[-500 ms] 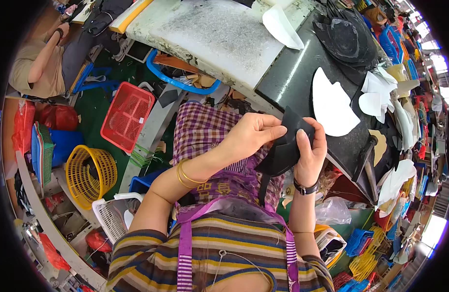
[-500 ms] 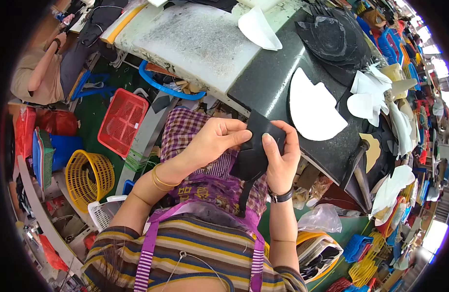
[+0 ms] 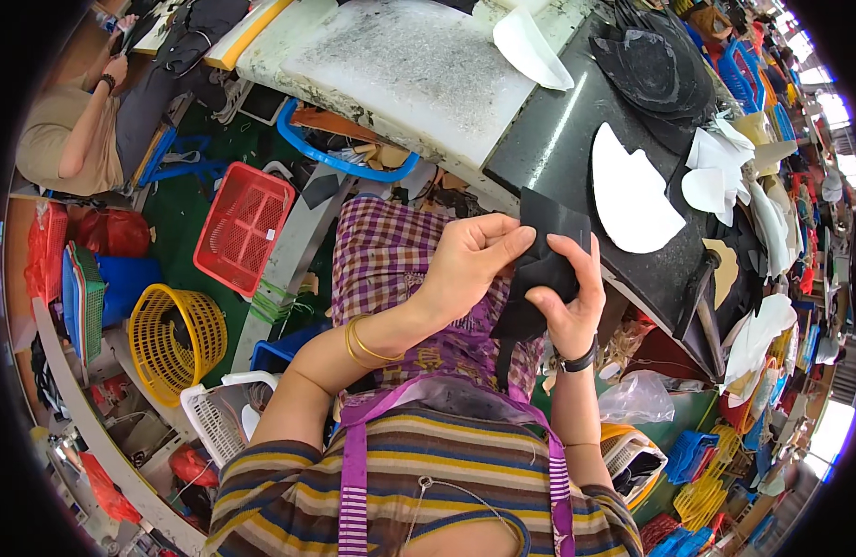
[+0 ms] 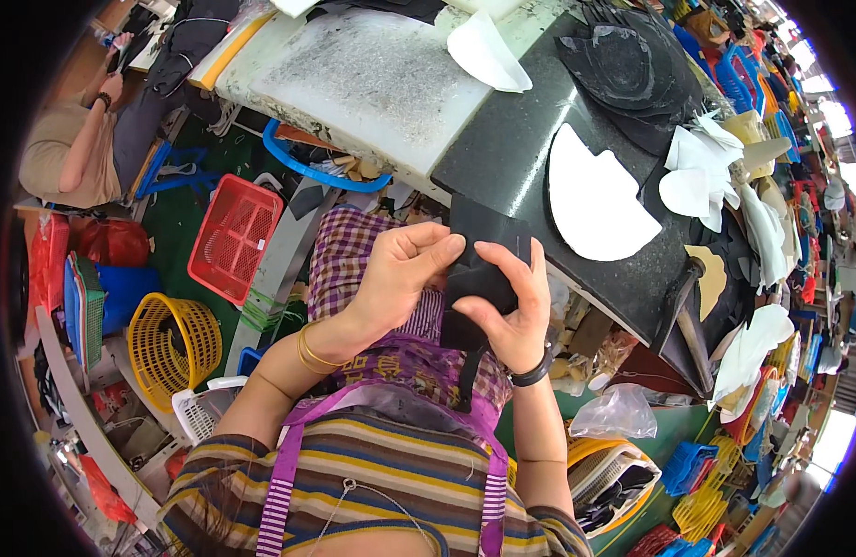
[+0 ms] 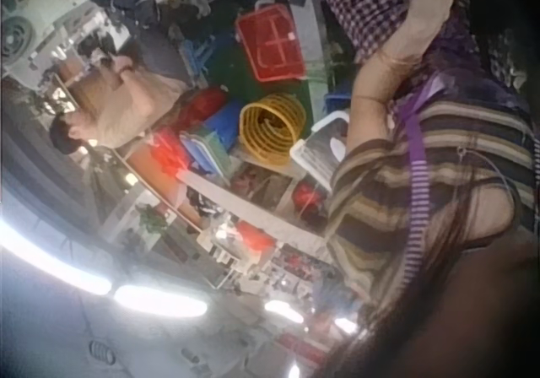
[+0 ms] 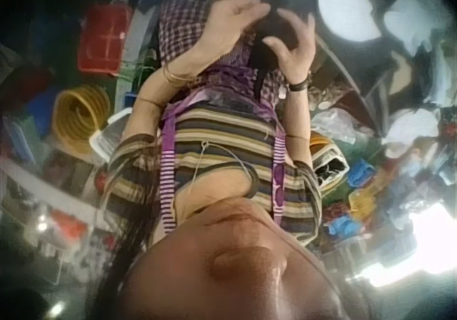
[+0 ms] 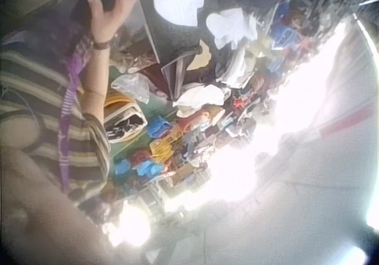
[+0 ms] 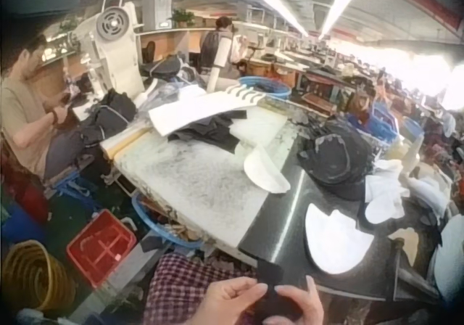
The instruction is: The person trims leather pieces and fabric liners with scissors, then aligns the cut components by hand.
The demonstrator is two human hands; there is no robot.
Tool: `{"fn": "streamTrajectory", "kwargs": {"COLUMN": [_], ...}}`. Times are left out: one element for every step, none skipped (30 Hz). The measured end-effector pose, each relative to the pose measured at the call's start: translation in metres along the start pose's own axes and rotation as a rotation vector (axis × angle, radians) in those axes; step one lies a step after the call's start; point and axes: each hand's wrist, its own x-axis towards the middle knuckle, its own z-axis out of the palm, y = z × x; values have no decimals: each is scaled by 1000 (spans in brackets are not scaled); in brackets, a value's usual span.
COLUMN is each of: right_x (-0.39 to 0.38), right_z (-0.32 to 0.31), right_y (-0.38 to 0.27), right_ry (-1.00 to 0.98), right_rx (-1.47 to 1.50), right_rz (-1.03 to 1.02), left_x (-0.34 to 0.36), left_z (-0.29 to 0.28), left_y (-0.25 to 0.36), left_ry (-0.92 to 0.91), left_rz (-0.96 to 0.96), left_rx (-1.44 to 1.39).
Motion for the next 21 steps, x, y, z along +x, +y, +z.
{"fn": "streamTrajectory", "kwargs": {"right_x": [-1, -2, -3, -3, -2, -1, -1, -2, -2, 0, 2, 4, 2, 2, 2, 1, 0, 0, 0, -1, -3], "right_z": [0, 2, 3, 5, 8, 11, 13, 15, 17, 19, 20, 21, 22, 23, 24, 25, 26, 28, 29, 30, 30], "right_y": [0, 0, 0, -2, -6, -8, -8, -5, -4, -6, -9, -11, -8, -10, -12, -13, -14, -13, -12, -12, -12], "right_ry": [0, 43, 90, 93, 131, 169, 171, 182, 192, 194, 207, 221, 214, 218, 219, 220, 225, 243, 263, 273, 256], "right_rx": [0, 18, 34, 34, -45, -123, -123, -216, -307, -304, -312, -320, -347, -344, -328, -311, -311, -322, -334, -335, -317], "right_rz": [0, 47, 95, 95, 95, 92, 88, 35, -19, -24, -31, -37, -65, -70, -66, -62, -65, -90, -115, -119, -140], "left_x": [0, 0, -1, -1, -2, -2, -2, -2, -3, -4, -4, -5, -5, -6, -6, -8, -10, -9, -8, -8, -7], "left_z": [-3, -4, -2, 2, 4, 5, 4, 5, 5, 6, 6, 4, 0, -3, -4, -4, -4, 0, 7, 10, 8], "left_y": [-6, -9, -9, -10, -10, -10, -10, -10, -9, -8, -6, -6, -7, -8, -9, -10, -11, -13, -16, -19, -22], "left_ry": [-21, -43, -45, -17, 10, 7, 19, 30, 29, 42, 55, 53, 25, -4, -7, -2, 2, -6, 53, 111, 119], "left_rz": [25, 50, 49, 62, 76, 79, 93, 107, 112, 84, 56, 60, 41, 21, 24, 52, 79, 84, 177, 270, 316], "left_rx": [33, 65, 67, 40, 13, 14, 17, 20, 23, -7, -37, -34, -50, -66, -64, -22, 20, 23, 40, 55, 106]}}
